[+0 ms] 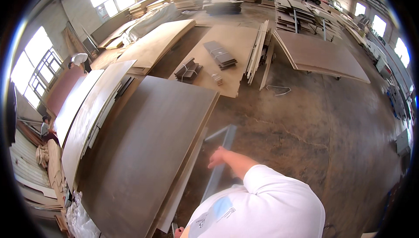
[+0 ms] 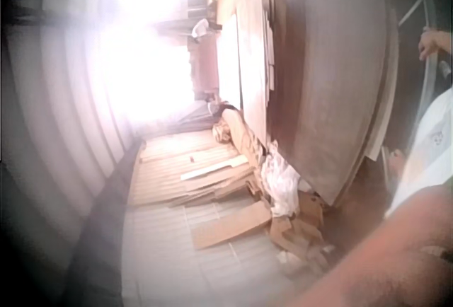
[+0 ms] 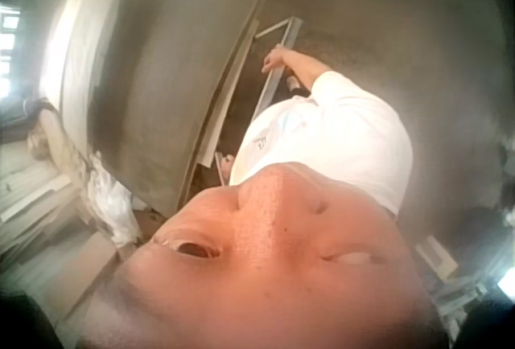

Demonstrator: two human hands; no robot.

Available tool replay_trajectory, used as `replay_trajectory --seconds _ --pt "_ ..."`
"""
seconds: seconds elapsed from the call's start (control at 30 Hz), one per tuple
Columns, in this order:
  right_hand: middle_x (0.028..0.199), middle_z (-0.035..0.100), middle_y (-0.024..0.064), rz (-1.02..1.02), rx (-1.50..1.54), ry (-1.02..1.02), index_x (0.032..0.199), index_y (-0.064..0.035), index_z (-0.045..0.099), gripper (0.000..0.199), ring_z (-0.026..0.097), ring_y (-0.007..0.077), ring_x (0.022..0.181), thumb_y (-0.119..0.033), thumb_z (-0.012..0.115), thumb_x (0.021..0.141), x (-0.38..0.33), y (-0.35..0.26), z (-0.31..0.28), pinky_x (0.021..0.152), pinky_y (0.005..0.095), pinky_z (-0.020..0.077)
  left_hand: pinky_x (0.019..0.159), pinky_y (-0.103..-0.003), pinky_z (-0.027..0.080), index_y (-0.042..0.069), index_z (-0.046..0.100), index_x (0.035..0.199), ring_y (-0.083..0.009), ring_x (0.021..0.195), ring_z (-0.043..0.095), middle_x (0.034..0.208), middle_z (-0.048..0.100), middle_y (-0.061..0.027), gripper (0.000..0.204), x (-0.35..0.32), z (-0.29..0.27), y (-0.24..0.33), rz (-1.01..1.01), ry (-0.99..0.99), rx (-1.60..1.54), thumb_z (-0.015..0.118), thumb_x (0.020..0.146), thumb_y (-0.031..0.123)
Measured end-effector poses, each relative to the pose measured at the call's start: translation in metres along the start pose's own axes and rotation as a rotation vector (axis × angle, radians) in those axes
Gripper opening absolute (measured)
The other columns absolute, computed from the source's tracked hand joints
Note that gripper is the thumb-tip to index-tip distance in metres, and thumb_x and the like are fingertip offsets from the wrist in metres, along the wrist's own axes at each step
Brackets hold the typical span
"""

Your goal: The person lifts and carries a large white rectangular panel from a metal rack to a stack on the floor. They then walk through the workshop, pick up a yellow tool, and move toward a white truck where another person is loading materials. The person gestures toward the truck and the stacked panels.

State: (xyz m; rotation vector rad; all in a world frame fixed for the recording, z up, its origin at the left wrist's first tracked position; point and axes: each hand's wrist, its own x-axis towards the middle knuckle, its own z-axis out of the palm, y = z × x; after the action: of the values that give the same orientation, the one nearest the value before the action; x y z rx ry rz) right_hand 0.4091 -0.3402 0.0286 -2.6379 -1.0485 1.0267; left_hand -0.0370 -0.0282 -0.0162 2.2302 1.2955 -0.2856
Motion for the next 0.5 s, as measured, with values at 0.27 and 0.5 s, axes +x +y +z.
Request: replay_trajectory --seconds 0.27,0.5 --pt "0.103 0.072 0.0046 -0.146 1.147 0.38 0.113 -0.0032 0.069 0.039 0.064 0.0139 0.104 -0.036 0.064 0.094 -0.007 0.031 0.031 0.09 0.0294 0.0497 0.068 -0.045 0.053 -0.001 0.068 0.084 -0.0333 0.076 0.069 0.081 0.07 -0.019 0.032 0.026 0.026 -0.012 0.165 0.101 -0.222 0.058 0.084 0.03" --pt "0.107 0.071 0.009 0.292 0.897 0.281 0.111 -0.0075 0.072 0.043 0.065 0.0215 0.098 -0.045 0.059 0.095 -0.127 0.095 0.161 0.089 0.0347 0.05 0.066 -0.034 0.054 0.0 0.068 0.098 -0.0168 0.067 0.067 0.081 0.071 -0.0124 0.029 0.057 0.068 0.092 0.206 -0.306 -0.627 0.058 0.091 0.027"
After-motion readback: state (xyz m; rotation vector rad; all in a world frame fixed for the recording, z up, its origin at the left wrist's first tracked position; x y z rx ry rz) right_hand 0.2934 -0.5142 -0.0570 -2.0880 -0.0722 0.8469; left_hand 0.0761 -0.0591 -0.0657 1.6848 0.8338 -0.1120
